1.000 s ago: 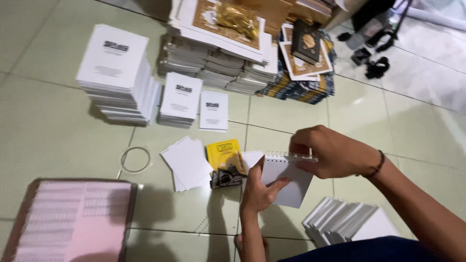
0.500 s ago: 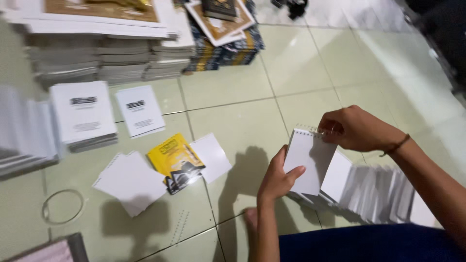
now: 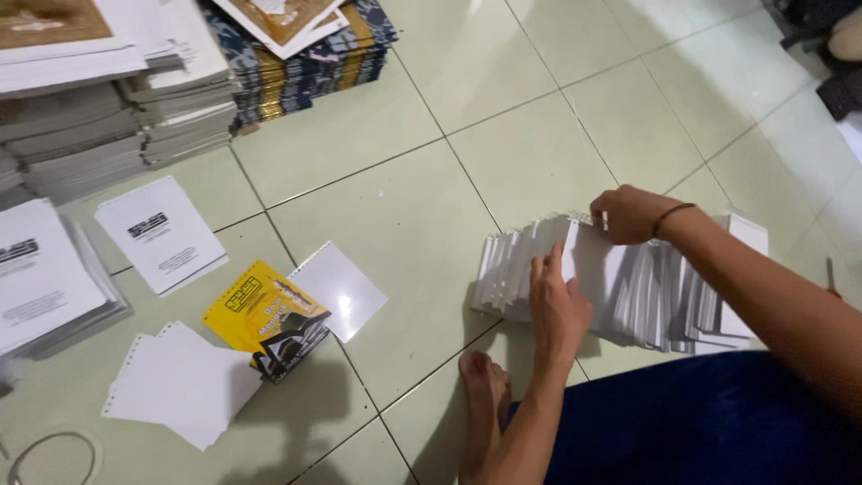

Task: The person sits on the floor and assembles small spiral notebooks by hand. They insert spiral bindings into the holes of stacked paper sheets, then place the completed notebooks into a pink box.

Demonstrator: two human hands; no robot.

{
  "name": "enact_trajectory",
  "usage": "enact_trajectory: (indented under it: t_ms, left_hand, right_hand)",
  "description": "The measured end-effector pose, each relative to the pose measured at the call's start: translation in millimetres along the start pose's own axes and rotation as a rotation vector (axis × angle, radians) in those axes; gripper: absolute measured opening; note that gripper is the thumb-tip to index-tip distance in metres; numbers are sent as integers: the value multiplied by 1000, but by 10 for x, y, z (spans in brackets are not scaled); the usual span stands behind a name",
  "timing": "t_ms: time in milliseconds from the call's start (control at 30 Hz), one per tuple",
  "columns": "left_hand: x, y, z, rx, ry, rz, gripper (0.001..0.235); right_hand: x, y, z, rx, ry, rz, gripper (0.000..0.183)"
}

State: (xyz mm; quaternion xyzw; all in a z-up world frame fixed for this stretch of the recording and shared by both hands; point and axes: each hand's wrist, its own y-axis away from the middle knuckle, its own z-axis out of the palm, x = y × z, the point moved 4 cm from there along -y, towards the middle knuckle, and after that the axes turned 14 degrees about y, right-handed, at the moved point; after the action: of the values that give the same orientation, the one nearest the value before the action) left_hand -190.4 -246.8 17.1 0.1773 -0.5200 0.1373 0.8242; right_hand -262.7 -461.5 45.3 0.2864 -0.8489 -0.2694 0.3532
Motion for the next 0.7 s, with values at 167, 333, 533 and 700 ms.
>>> enact_trajectory:
  t_ms: [167,333,533,700]
  left_hand:
    - [-432,-162,156,39,-169,61,51]
    - [-548,-259,177,145,-391,113,49]
    - [-524,-333,-136,259,-184,110,46]
    - [-73,-201,-1145,601,157,140,28]
  right_hand:
    - [85,-247,408,45,11,7,32]
    - [41,-295,187,108,73,-17,41]
    - [-762,-85,-563,153,62,-221,50]
    - [-1834,364,-1097,109,-2,-511,53]
